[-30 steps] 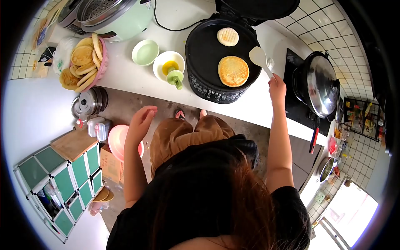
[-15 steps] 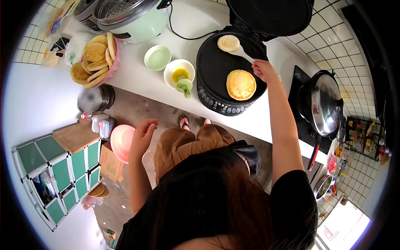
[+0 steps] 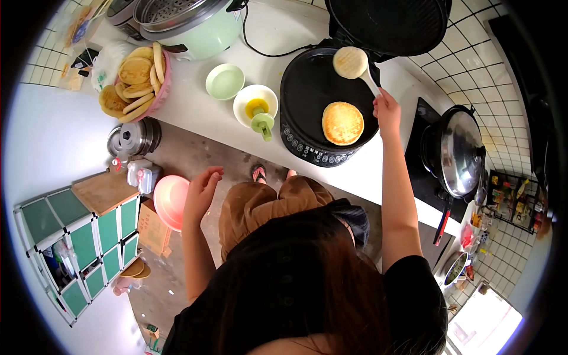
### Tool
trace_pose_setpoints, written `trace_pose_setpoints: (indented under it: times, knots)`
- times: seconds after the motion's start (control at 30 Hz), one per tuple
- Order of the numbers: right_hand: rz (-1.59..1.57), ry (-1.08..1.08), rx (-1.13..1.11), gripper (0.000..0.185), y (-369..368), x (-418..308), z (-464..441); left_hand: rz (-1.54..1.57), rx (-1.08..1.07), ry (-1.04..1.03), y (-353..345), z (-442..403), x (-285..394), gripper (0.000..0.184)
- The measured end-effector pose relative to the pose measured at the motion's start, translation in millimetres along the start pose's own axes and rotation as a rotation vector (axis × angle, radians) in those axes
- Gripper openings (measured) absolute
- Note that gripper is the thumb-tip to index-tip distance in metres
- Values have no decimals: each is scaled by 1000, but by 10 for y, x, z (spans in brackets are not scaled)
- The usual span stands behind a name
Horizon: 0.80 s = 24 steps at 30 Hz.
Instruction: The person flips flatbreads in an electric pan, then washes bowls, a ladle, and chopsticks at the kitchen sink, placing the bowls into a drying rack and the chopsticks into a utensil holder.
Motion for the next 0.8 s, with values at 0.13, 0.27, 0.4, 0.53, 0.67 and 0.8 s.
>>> trace_pose_setpoints:
  times: [0.13,0.27,0.4,0.53,0.67,0.8]
  knots:
    - [717,623,-47,27,-97,-243,334,-3,-24,-13,-26,-69,28,23]
    - [674,472,32,24,28,-156,413,-4,-42,-31,-31,-99,50,22]
    - [684,295,109,23,324,-176,545,4,-37,-34,-2,-99,31,22]
    - [892,234,39,22,566,-187,800,24,-34,-24,23,-77,-6,21]
    - [964,143,-42,23,560,-186,1090,11,-31,-12,30,-44,-3,21]
    - [908,147,-172,17,246,-285,1259,-2,-51,-14,-2,-65,5,21]
Point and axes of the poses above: each hand's wrist, its own z-axis away from the middle knuckle, its own y-axis out of the back of the hand, x = y × z, the point moved 2 cm from there along -z, towards the middle knuckle, and after that the axes turned 15 degrees about y, right-handed, at the moved point
